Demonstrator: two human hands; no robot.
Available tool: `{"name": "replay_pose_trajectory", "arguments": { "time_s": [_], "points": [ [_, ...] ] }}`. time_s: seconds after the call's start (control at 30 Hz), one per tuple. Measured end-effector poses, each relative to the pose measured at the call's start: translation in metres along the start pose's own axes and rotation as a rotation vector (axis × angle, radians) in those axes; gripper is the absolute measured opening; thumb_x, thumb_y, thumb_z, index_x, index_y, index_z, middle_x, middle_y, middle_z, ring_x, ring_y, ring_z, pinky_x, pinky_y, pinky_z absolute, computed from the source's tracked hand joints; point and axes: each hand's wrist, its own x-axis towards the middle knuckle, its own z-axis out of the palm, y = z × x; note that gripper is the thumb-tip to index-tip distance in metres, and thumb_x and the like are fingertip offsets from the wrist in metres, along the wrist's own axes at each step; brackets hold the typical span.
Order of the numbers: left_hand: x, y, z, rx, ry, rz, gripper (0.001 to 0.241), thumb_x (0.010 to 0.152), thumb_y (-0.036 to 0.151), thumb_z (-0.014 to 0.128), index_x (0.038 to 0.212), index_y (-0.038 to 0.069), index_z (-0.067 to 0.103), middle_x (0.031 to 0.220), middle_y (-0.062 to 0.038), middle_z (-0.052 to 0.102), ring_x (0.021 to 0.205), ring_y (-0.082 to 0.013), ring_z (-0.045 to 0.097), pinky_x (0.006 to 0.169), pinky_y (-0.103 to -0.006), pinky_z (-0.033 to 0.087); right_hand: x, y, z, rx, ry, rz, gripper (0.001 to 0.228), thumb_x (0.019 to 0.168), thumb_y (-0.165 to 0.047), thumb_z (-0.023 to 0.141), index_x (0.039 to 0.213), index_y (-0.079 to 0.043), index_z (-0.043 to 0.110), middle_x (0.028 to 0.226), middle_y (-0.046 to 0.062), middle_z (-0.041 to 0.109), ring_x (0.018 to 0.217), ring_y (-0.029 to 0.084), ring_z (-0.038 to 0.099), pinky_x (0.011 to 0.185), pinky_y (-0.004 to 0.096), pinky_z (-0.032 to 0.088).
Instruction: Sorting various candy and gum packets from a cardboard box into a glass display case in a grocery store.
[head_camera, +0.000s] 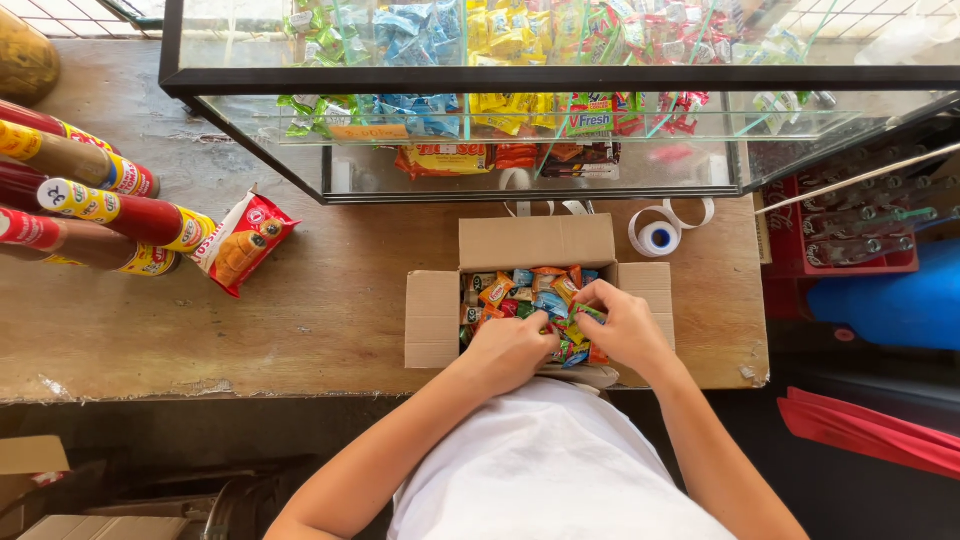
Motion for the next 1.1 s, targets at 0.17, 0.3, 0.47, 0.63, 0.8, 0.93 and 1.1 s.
{"name": "replay_pose_trajectory", "arguments": {
  "time_s": [0.17,0.3,0.47,0.63,0.8,0.93,1.1],
  "points": [
    [0.006,-0.003,0.015,0.073,-0.01,0.017,0.01,0.087,0.011,0.062,0.093,0.009,0.07,0.098,-0.015,0.063,0.075,-0.0304,0.07,0.059,-0.045,0.056,0.005,0.0,0.021,-0.072,0.076,-0.013,0.026,0.083,-0.017,0.075,0.107,-0.009,0.066,0.088,0.011,0.075,0.073,0.029,0.069,0.068,0.041,0.054],
    [0.008,-0.005,0.021,0.091,0.009,0.007,0.011,0.089,0.012,0.062,0.097,0.009,0.069,0.098,-0.014,0.063,0.075,-0.0304,0.07,0.058,-0.0449,0.056,0.007,0.001,0.032,-0.059,0.161,-0.101,0.028,0.081,-0.015,0.078,0.103,-0.006,0.063,0.093,0.013,0.076,0.086,0.034,0.072,0.074,0.043,0.055],
    [0.009,-0.007,0.022,0.045,0.021,0.037,0.014,0.088,0.012,0.063,0.1,0.013,0.07,0.099,-0.015,0.063,0.075,-0.0314,0.07,0.058,-0.0455,0.056,0.006,-0.001,0.029,0.046,0.163,-0.085,0.029,0.08,-0.011,0.081,0.101,-0.005,0.063,0.091,0.011,0.076,0.082,0.028,0.072,0.071,0.039,0.055],
    [0.004,-0.001,0.004,-0.112,0.019,0.02,0.017,0.083,0.018,0.072,0.1,0.017,0.071,0.101,-0.014,0.062,0.076,-0.034,0.069,0.061,-0.0484,0.055,0.004,0.013,0.021,0.167,0.147,-0.064,0.028,0.08,-0.009,0.081,0.102,-0.004,0.065,0.086,0.009,0.075,0.077,0.016,0.07,0.068,0.032,0.055],
    [-0.007,0.001,-0.017,-0.412,0.083,-0.129,0.018,0.084,0.024,0.08,0.097,0.015,0.071,0.103,-0.007,0.067,0.086,-0.0296,0.068,0.074,-0.0417,0.054,0.001,0.018,-0.001,0.31,0.149,-0.086,0.041,0.077,-0.005,0.08,0.113,-0.006,0.061,0.084,0.003,0.071,0.074,0.006,0.062,0.062,0.025,0.051],
    [-0.006,-0.019,-0.005,-0.732,0.185,-0.16,0.02,0.088,0.021,0.08,0.1,0.01,0.068,0.094,-0.004,0.072,0.088,-0.0179,0.07,0.08,-0.0326,0.056,-0.004,0.023,-0.006,0.307,0.114,-0.032,0.05,0.076,-0.005,0.08,0.123,-0.008,0.061,0.086,0.004,0.069,0.073,0.006,0.06,0.06,0.025,0.049],
    [-0.003,-0.02,-0.006,-1.263,0.274,-0.49,0.02,0.091,0.019,0.079,0.109,0.012,0.071,0.092,0.002,0.07,0.081,-0.0059,0.06,0.067,-0.0238,0.05,-0.009,0.027,-0.007,0.378,0.08,0.099,0.042,0.083,-0.009,0.075,0.125,-0.008,0.071,0.094,0.007,0.073,0.075,0.011,0.061,0.065,0.026,0.051]
  ]
}}
